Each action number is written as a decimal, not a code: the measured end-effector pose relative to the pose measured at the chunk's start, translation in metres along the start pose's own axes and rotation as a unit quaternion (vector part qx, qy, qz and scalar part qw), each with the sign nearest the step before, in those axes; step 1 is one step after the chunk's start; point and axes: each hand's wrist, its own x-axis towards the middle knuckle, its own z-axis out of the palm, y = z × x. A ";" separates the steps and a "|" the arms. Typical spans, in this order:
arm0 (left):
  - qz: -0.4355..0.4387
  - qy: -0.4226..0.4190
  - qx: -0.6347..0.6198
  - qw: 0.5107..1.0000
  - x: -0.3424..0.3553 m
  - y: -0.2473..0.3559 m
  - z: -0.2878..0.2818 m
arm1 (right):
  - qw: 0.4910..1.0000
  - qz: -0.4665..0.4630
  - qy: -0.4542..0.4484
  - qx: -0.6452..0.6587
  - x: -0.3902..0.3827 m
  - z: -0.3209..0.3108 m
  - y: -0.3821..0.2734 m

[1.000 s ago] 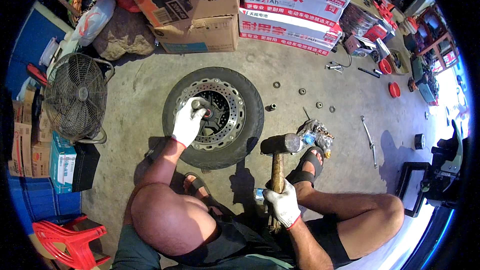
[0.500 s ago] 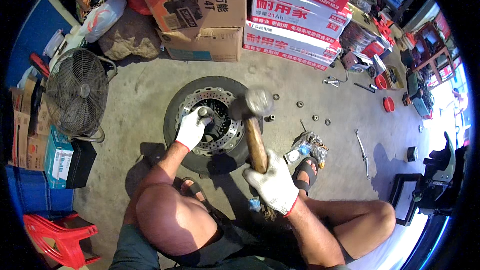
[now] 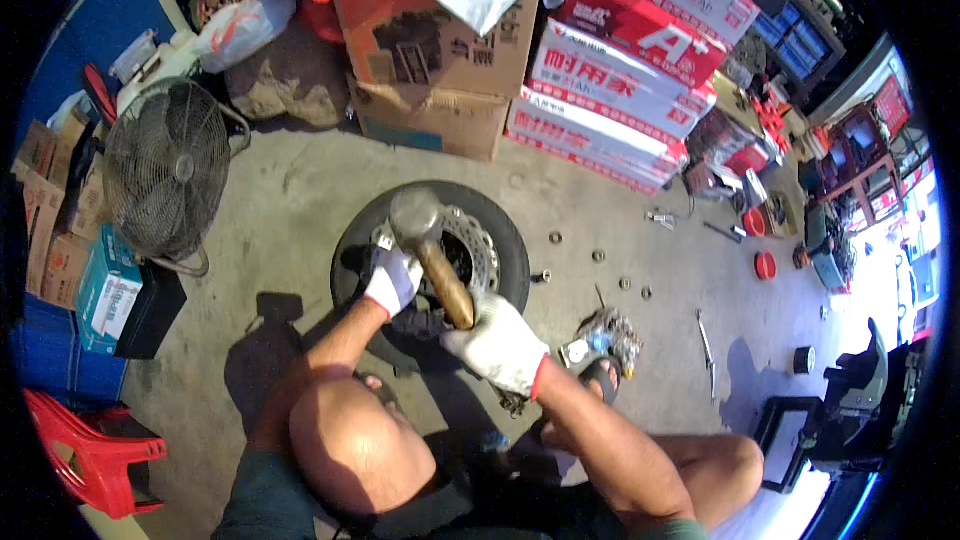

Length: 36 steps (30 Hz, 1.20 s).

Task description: The person repairs a motorcycle wheel by applying lubricant to a metal part, putting on gloves, and using a hammer to strike a metal rod against the center of the wheel hub to seat a component. They flip the wheel over and hammer a small part into the other side of the hub.

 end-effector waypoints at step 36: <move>-0.024 -0.010 -0.127 0.992 -0.013 -0.009 -0.007 | 0.985 -0.134 0.103 0.040 -0.034 -0.029 -0.071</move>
